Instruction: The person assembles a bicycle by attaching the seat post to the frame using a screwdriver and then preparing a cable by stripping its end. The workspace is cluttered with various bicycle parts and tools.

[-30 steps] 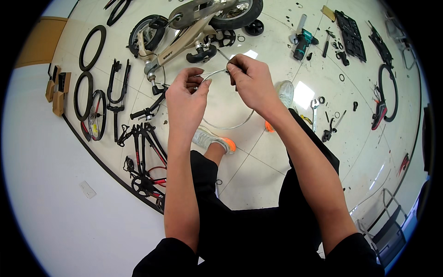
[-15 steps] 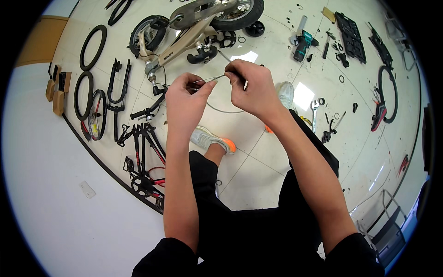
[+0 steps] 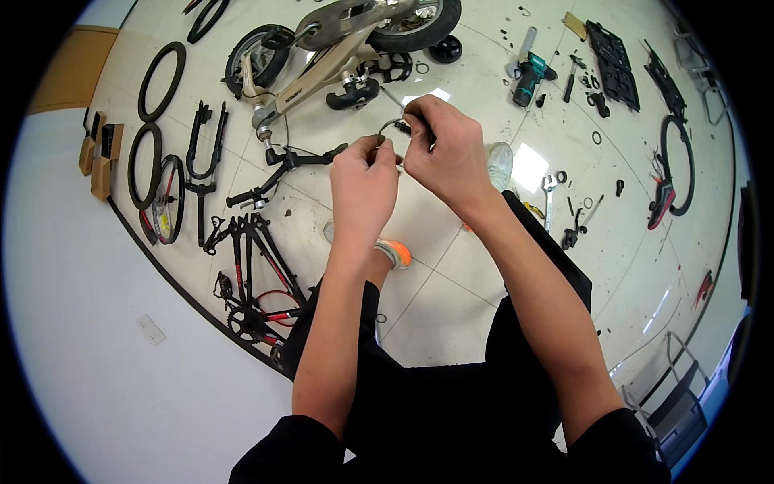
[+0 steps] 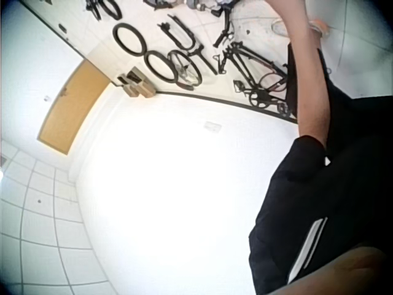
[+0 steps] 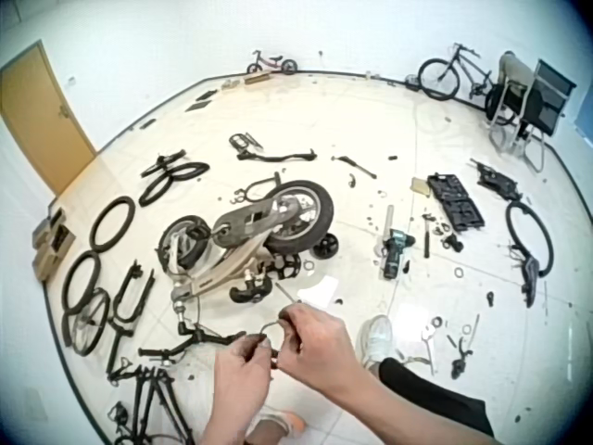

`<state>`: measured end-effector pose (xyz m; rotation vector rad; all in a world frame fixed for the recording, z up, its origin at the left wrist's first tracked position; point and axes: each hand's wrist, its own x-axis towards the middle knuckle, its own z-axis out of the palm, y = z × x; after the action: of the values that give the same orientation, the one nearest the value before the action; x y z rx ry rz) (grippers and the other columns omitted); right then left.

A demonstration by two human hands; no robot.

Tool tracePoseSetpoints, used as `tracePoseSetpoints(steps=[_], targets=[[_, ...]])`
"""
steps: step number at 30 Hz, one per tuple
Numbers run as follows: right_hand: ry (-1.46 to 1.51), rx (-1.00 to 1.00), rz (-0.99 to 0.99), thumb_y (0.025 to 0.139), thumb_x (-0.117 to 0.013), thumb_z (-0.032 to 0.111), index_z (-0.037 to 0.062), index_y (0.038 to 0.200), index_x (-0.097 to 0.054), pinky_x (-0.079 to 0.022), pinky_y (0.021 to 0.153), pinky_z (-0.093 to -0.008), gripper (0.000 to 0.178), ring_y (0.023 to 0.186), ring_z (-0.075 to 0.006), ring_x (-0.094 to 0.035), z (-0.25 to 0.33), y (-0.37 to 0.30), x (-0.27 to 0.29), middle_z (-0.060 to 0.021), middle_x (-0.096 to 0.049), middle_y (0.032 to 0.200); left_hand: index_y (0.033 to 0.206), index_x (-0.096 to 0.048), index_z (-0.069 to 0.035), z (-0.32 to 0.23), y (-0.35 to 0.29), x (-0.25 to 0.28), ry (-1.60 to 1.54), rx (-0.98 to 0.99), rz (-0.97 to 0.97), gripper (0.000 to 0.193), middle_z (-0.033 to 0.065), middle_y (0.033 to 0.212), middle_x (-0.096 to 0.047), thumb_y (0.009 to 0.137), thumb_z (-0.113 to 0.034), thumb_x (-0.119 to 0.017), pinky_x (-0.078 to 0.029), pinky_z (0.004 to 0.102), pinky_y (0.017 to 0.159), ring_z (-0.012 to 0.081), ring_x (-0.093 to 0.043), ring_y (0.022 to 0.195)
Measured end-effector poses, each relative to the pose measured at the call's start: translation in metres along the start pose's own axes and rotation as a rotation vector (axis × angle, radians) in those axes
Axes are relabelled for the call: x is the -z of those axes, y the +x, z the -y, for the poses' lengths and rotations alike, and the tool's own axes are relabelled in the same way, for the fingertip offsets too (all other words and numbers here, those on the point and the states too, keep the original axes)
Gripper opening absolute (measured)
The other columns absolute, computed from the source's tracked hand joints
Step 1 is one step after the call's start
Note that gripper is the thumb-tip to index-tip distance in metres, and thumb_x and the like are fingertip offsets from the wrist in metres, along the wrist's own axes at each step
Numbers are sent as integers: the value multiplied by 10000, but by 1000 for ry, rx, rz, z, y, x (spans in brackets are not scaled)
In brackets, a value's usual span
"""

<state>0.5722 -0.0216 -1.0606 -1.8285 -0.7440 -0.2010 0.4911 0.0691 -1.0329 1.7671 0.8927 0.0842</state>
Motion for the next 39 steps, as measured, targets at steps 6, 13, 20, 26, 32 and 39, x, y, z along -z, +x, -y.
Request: tracePoseSetpoints(steps=[6, 13, 20, 26, 32, 39], targets=[[-5, 103, 62, 673, -590, -22, 10, 786, -557, -484, 571, -392, 122, 637, -315, -586, -4, -8, 10, -131, -576, 704, 1050, -582, 37, -3, -2, -2, -923, 403, 199, 323, 107, 958, -619, 909, -254, -589, -500, 354, 745, 202, -595, 838], [-89, 379, 218, 578, -624, 40, 25, 774, -568, -495, 596, -343, 204, 665, -253, -583, 8, -24, 14, -85, -567, 710, 937, -639, -26, 3, 5, -3, -931, 521, 69, 229, 46, 884, -627, 870, -244, -662, -449, 335, 795, 164, -568, 847], [-88, 401, 250, 593, -587, -20, 26, 800, -559, -487, 560, -330, 214, 640, -232, -569, 1, -36, 23, -68, -528, 702, 941, -666, 53, 14, 12, -13, -571, 276, 78, 179, 55, 822, -640, 834, -81, -616, -450, 246, 653, 126, -582, 729], [-74, 416, 254, 595, -593, -9, 34, 787, -561, -488, 557, -336, 200, 644, -233, -582, -12, -33, 29, -61, -530, 691, 906, -671, 67, 6, 22, -18, -261, 207, 178, 189, 74, 791, -648, 832, -92, -600, -443, 247, 621, 118, -577, 677], [-12, 203, 229, 644, -617, 32, 31, 783, -574, -508, 583, -375, 146, 659, -279, -608, -16, -21, 34, -108, -584, 693, 893, -670, 64, 6, 24, -15, -99, 192, 135, 291, 54, 714, -639, 910, -207, -566, -435, 253, 602, 118, -578, 658], [200, -454, 222, 796, -573, 14, -56, 837, -635, -504, 568, -317, 102, 553, -198, -602, -33, 5, 35, -137, -628, 658, 1010, -650, 55, 1, 17, -4, 89, -32, 100, 329, 66, 850, -656, 925, -257, -590, -468, 264, 715, 127, -615, 814]])
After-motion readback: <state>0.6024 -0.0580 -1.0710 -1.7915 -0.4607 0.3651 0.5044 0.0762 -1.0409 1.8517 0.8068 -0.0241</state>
